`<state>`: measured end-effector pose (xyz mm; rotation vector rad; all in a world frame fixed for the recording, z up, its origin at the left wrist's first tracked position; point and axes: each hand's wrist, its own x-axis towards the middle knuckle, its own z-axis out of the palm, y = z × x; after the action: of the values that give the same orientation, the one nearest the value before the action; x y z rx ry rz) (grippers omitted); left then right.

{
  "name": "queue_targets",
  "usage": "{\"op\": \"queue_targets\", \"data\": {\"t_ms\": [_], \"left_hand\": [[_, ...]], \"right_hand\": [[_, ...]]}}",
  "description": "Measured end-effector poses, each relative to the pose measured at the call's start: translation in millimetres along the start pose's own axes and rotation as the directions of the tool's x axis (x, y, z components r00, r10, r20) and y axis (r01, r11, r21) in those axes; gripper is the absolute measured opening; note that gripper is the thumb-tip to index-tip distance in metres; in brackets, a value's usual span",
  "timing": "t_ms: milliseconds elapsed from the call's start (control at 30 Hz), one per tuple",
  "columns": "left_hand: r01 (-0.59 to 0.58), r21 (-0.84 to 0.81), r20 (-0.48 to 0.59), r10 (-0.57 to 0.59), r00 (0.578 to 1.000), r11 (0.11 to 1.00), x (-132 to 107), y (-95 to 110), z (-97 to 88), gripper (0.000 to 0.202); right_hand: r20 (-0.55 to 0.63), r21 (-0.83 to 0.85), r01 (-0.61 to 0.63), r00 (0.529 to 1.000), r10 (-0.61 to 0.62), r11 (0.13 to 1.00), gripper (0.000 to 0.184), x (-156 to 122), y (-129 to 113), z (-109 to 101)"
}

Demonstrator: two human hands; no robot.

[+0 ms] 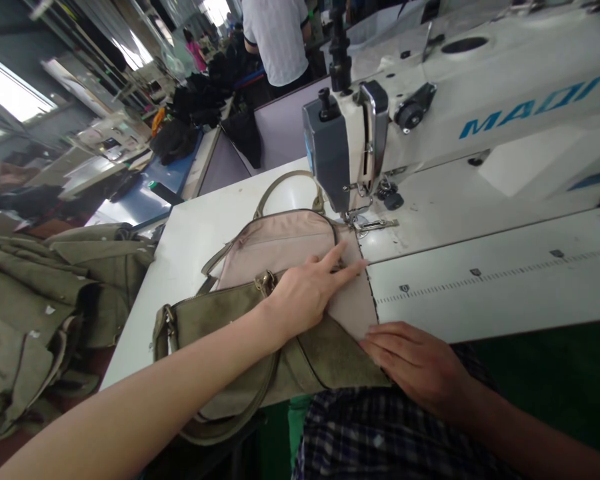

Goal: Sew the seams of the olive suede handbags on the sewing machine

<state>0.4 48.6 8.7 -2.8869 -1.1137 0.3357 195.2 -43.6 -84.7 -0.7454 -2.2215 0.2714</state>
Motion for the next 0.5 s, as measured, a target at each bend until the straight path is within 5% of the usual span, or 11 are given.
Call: {"op": "queue_targets", "data": {"t_ms": [133, 233, 500], "left_hand": [[-0.172, 0.168, -0.032, 0.180, 0.983, 0.971, 3, -11, 9.2, 0.034], [-0.326, 0.073, -0.055, 0.330, 0.942, 0.942, 1, -19, 14.2, 0.033], [-0.134, -0.148, -0.049, 0.128, 0.991, 0.980, 10, -15, 14.6, 0.029]], "right_hand": [[0.012, 0.016, 0.005, 1.000, -0.005, 1.000, 0.027, 1, 0, -4], [0.046, 0.047, 0.023, 0.999, -0.025, 0.999, 0.027, 3, 2, -4], [0.116, 0.143, -0.002, 0.993, -0.014, 0.990, 0.031, 9, -3, -10]]}}
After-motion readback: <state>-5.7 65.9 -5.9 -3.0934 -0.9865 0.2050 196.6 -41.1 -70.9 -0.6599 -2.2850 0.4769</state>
